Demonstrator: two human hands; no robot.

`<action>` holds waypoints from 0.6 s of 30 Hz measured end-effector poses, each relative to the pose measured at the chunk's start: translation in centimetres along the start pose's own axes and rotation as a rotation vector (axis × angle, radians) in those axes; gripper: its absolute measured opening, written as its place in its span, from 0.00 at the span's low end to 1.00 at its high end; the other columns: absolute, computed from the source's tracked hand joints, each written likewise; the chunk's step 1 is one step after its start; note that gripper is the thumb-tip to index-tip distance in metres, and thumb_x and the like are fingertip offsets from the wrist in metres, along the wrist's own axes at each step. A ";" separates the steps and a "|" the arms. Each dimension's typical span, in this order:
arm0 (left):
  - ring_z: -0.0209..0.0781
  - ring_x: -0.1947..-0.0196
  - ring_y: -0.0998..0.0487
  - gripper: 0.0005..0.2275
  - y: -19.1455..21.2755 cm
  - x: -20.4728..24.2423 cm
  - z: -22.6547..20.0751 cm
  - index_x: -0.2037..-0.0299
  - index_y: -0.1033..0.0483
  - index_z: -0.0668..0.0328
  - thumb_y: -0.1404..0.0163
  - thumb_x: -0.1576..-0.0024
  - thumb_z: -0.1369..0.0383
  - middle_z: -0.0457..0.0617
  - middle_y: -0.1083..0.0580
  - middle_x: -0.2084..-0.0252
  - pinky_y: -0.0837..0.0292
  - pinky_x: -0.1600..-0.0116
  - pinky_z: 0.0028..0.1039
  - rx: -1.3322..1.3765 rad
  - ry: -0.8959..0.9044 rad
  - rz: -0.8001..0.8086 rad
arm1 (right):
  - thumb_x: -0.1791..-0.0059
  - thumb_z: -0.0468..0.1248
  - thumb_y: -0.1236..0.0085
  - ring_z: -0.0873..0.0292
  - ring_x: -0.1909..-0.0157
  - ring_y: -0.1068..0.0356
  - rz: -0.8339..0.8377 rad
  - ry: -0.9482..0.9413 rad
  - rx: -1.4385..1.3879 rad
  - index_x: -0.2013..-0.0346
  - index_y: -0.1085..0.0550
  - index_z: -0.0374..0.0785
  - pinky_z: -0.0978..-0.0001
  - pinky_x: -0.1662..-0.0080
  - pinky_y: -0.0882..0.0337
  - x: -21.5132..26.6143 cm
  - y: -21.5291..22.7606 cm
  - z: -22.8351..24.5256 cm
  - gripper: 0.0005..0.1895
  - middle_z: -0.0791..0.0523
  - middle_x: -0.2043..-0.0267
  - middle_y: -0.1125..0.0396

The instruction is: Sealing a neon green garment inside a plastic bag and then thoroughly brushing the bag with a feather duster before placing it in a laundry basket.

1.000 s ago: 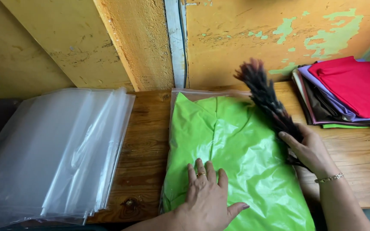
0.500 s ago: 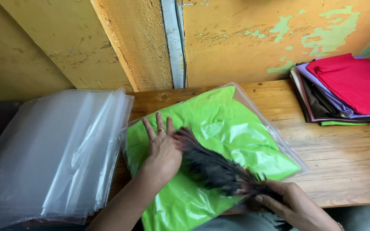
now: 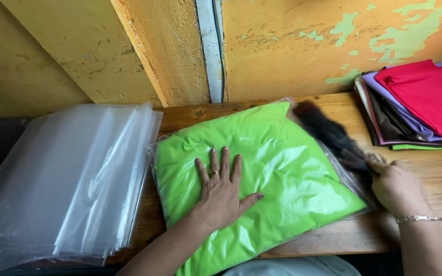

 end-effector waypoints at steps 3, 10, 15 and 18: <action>0.67 0.30 0.68 0.43 0.3 -0.4 0.2 0.33 0.64 0.61 0.83 0.46 0.31 0.68 0.66 0.30 0.74 0.34 0.62 0.013 -0.010 -0.069 | 0.53 0.41 0.62 0.38 0.48 0.34 -0.075 -0.013 -0.100 0.40 0.35 0.63 0.48 0.48 0.36 0.1 1.8 0.4 0.26 0.47 0.51 0.36; 0.75 0.36 0.57 0.38 4.0 -2.6 0.8 0.37 0.48 0.65 0.69 0.46 0.39 0.65 0.46 0.37 0.70 0.42 0.74 0.454 -0.045 0.434 | 0.56 0.36 0.52 0.60 0.79 0.32 -0.105 0.669 -0.279 0.40 0.36 0.65 0.66 0.69 0.30 7.6 1.7 7.9 0.31 0.61 0.67 0.41; 0.68 0.31 0.66 0.44 -0.4 -0.2 0.3 0.33 0.61 0.58 0.81 0.46 0.28 0.67 0.63 0.31 0.74 0.35 0.65 -0.001 -0.104 0.031 | 0.60 0.38 0.56 0.48 0.68 0.29 -0.041 0.369 0.085 0.43 0.35 0.68 0.53 0.63 0.32 -1.4 -0.9 5.8 0.31 0.56 0.64 0.41; 0.69 0.34 0.76 0.41 5.7 -3.9 1.2 0.33 0.68 0.60 0.80 0.48 0.36 0.67 0.72 0.32 0.84 0.40 0.66 0.400 -0.073 0.810 | 0.56 0.37 0.64 0.38 0.45 0.34 0.006 0.009 -0.031 0.41 0.33 0.59 0.49 0.46 0.36 -4.9 1.2 2.8 0.28 0.46 0.44 0.40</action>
Point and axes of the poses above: each hand's wrist, its own x-axis away from the middle knuckle, its own y-axis out of the back of the hand, z = x × y, the point moved 1 cm from there along -x, towards the middle knuckle
